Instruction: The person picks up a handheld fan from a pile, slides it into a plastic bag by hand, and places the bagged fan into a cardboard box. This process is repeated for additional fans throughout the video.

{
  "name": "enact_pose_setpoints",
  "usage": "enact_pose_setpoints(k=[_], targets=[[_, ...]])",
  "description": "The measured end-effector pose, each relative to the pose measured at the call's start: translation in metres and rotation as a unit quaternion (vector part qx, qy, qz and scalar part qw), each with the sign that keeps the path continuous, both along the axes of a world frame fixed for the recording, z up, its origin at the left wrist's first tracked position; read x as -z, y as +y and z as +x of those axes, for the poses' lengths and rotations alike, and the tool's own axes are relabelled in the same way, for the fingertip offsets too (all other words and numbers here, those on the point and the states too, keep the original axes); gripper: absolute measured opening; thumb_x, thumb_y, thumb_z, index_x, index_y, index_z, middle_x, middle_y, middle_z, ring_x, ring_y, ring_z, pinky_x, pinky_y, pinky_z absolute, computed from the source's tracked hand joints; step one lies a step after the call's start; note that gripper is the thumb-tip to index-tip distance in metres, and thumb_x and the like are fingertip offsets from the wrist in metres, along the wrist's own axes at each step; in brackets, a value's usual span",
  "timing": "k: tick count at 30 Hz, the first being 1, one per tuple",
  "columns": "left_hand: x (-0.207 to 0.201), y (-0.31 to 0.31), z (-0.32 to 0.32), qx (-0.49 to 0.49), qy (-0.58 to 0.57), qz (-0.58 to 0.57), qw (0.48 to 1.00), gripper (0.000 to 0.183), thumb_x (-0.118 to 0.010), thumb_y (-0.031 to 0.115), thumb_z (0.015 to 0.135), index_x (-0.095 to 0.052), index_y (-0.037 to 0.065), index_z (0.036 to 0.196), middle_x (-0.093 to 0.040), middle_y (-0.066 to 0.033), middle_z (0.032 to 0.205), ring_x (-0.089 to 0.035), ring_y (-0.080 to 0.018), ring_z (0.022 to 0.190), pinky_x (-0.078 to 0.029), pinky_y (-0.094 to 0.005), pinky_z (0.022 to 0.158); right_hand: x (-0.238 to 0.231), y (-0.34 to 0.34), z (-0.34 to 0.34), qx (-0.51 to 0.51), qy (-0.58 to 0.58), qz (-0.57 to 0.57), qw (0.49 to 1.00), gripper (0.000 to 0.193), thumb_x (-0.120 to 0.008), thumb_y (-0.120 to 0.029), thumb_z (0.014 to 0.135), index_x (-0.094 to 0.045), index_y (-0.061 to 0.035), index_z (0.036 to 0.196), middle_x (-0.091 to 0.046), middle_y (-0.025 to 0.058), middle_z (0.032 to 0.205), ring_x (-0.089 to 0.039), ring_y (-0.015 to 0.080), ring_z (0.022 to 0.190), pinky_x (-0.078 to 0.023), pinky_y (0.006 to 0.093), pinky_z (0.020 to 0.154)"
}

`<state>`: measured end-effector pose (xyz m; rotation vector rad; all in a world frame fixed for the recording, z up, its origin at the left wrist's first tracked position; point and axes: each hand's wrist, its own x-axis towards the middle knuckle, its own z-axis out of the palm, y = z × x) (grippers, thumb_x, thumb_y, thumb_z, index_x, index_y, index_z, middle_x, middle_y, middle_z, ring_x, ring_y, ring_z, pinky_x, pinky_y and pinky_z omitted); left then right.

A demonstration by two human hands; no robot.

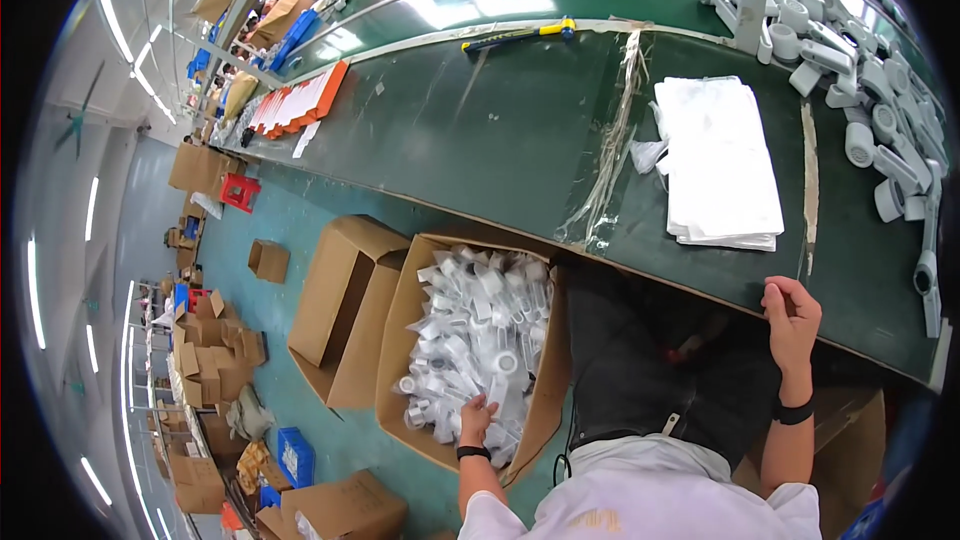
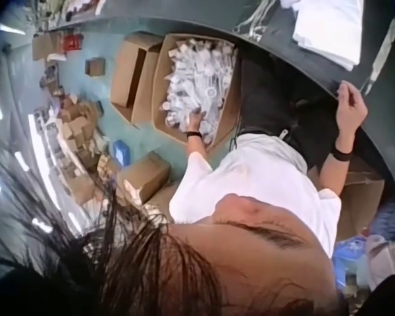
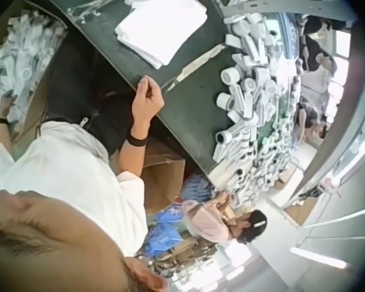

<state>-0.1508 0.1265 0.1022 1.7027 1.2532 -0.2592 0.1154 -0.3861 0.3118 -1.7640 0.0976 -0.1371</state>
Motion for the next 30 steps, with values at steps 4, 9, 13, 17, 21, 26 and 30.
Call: enact_pose_setpoints(k=[4,9,13,17,21,26,30], targets=[[0.01,0.0,-0.03,0.032,0.047,-0.041,0.998,0.053,-0.071,0.002,0.079,-0.054,-0.003,0.129,-0.064,-0.0132,0.118,-0.064,-0.0206,0.091,-0.052,-0.0323,0.073,0.008,-0.002,0.0,0.016,-0.012,-0.022,1.0,0.013,-0.061,-0.011,0.093,-0.066,0.0004,0.096,-0.058,-0.0018,0.072,-0.05,0.0035,0.063,-0.04,0.0187,0.056],[0.027,0.035,-0.061,0.177,0.112,0.101,0.973,0.05,-0.071,0.002,0.073,-0.062,0.003,0.122,-0.064,-0.0149,0.12,-0.066,-0.0268,0.095,-0.052,-0.0348,0.079,0.007,0.009,0.001,0.006,-0.031,-0.034,0.999,0.012,-0.061,-0.011,0.093,-0.065,0.0001,0.096,-0.058,-0.0024,0.074,-0.051,0.0036,0.065,-0.04,0.0182,0.057],[0.028,0.038,-0.028,0.282,0.169,0.2,0.923,0.04,-0.069,0.009,0.07,-0.07,0.008,0.11,-0.065,-0.0196,0.113,-0.062,-0.0367,0.105,-0.049,-0.0392,0.093,0.004,0.005,-0.002,0.01,-0.047,-0.039,0.998,0.011,-0.061,-0.009,0.093,-0.065,0.0004,0.096,-0.058,-0.0029,0.076,-0.051,0.0033,0.067,-0.04,0.0182,0.059],[-0.013,0.017,0.041,0.272,-0.013,0.371,0.888,0.03,-0.066,0.009,0.073,-0.07,0.004,0.102,-0.068,-0.0187,0.102,-0.063,-0.0371,0.099,-0.048,-0.0431,0.091,-0.004,0.008,0.001,0.038,-0.045,-0.072,0.996,0.008,-0.063,-0.006,0.088,-0.067,0.0016,0.089,-0.061,-0.0003,0.073,-0.054,0.0049,0.067,-0.044,0.0207,0.06],[-0.1,-0.027,0.144,0.133,-0.261,0.348,0.891,0.018,-0.063,0.007,0.086,-0.067,-0.002,0.1,-0.068,-0.0124,0.092,-0.063,-0.0196,0.078,-0.051,-0.0278,0.065,-0.02,0.01,0.003,0.005,0.005,-0.009,1.0,0.012,-0.069,-0.011,0.085,-0.07,-0.0006,0.091,-0.067,0.0021,0.075,-0.058,0.0055,0.066,-0.048,0.0217,0.06],[-0.203,-0.132,0.245,0.199,-0.499,0.167,0.827,0.016,-0.057,0.005,0.093,-0.063,-0.003,0.105,-0.067,-0.0076,0.092,-0.062,-0.0125,0.081,-0.05,-0.0247,0.071,-0.061,-0.017,-0.004,0.01,-0.047,-0.031,0.998,0.02,-0.07,-0.013,0.085,-0.067,-0.0005,0.1,-0.065,0.0035,0.074,-0.059,0.0074,0.065,-0.048,0.0229,0.06],[-0.23,-0.196,0.304,0.243,-0.529,0.07,0.81,0.016,-0.057,0.006,0.094,-0.062,-0.004,0.105,-0.066,-0.0072,0.09,-0.061,-0.0125,0.076,-0.049,-0.0231,0.068,-0.08,-0.066,0.008,0.14,-0.105,-0.144,0.974,0.025,-0.069,-0.018,0.082,-0.066,-0.0026,0.101,-0.064,0.0073,0.077,-0.061,0.0159,0.066,-0.05,0.0296,0.062]])
